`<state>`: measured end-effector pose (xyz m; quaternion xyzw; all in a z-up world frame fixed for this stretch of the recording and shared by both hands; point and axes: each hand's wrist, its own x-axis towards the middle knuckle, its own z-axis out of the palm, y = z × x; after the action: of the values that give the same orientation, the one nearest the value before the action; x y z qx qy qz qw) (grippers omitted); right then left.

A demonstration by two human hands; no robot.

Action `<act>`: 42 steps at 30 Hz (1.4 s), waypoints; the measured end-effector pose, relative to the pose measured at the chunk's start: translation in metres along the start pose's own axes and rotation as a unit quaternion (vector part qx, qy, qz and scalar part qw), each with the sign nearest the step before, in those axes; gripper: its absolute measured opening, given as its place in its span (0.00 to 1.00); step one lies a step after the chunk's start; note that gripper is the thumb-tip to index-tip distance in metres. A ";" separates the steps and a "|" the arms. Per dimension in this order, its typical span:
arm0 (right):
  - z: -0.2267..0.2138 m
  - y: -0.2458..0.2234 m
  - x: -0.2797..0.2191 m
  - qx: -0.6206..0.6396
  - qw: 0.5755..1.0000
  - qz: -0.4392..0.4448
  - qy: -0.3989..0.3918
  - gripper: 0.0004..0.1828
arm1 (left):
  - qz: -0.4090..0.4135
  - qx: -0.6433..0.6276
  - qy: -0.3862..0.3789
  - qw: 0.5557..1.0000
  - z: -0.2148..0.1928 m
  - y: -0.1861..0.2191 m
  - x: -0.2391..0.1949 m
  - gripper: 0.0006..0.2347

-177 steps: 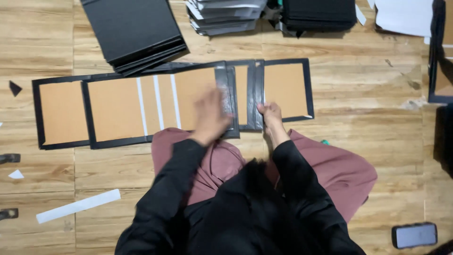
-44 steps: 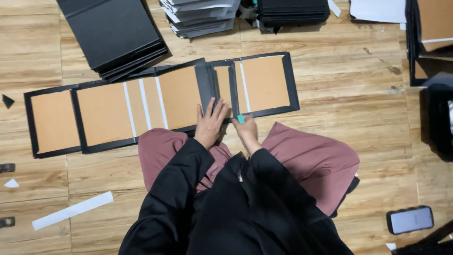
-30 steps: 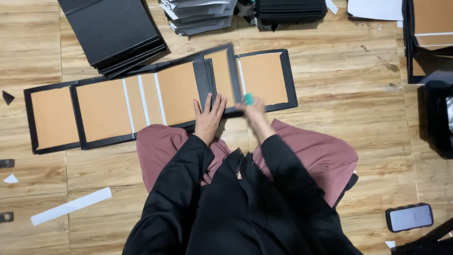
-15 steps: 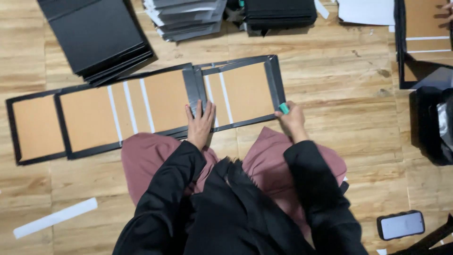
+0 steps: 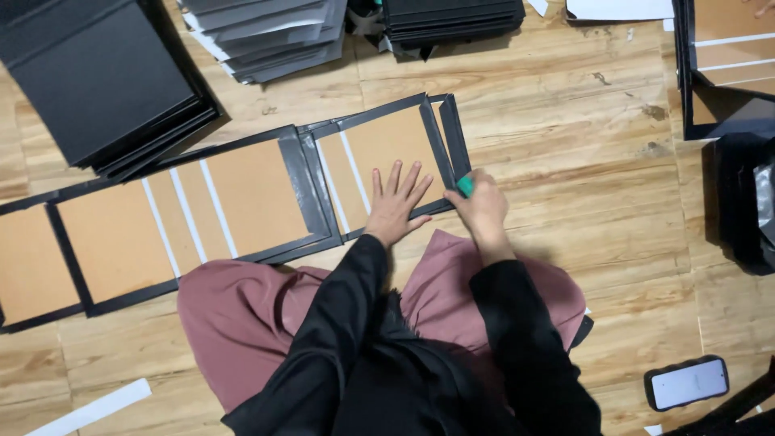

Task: The person is using a hand tool to press and crease the edges of cardboard folders to prepare them for folding.

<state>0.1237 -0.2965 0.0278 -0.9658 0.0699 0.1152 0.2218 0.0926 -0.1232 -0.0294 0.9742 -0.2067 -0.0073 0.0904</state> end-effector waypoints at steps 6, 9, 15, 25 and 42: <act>0.001 0.034 0.044 0.102 0.977 -0.183 -0.022 0.21 | 0.008 -0.006 -0.007 1.000 -0.003 -0.009 0.003 0.33; 0.002 0.028 0.057 0.003 0.930 -0.366 -0.014 0.15 | 0.012 -0.002 -0.003 1.000 -0.003 -0.009 0.002 0.32; 0.047 0.041 0.112 -0.015 0.918 -0.393 0.045 0.10 | 0.012 0.015 -0.006 1.000 0.003 -0.010 0.005 0.32; 0.054 -0.022 0.204 -0.078 0.954 -0.289 0.000 0.15 | 0.009 0.012 0.027 1.000 0.007 -0.012 0.005 0.34; 0.021 0.062 0.004 -0.129 0.945 -0.296 -0.051 0.12 | 0.012 -0.045 0.013 0.999 -0.036 -0.026 -0.053 0.40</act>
<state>0.1121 -0.3431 -0.0177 -0.9562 -0.2457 0.1016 0.1223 0.0560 -0.0722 0.0004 0.9665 -0.2168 -0.0026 0.1374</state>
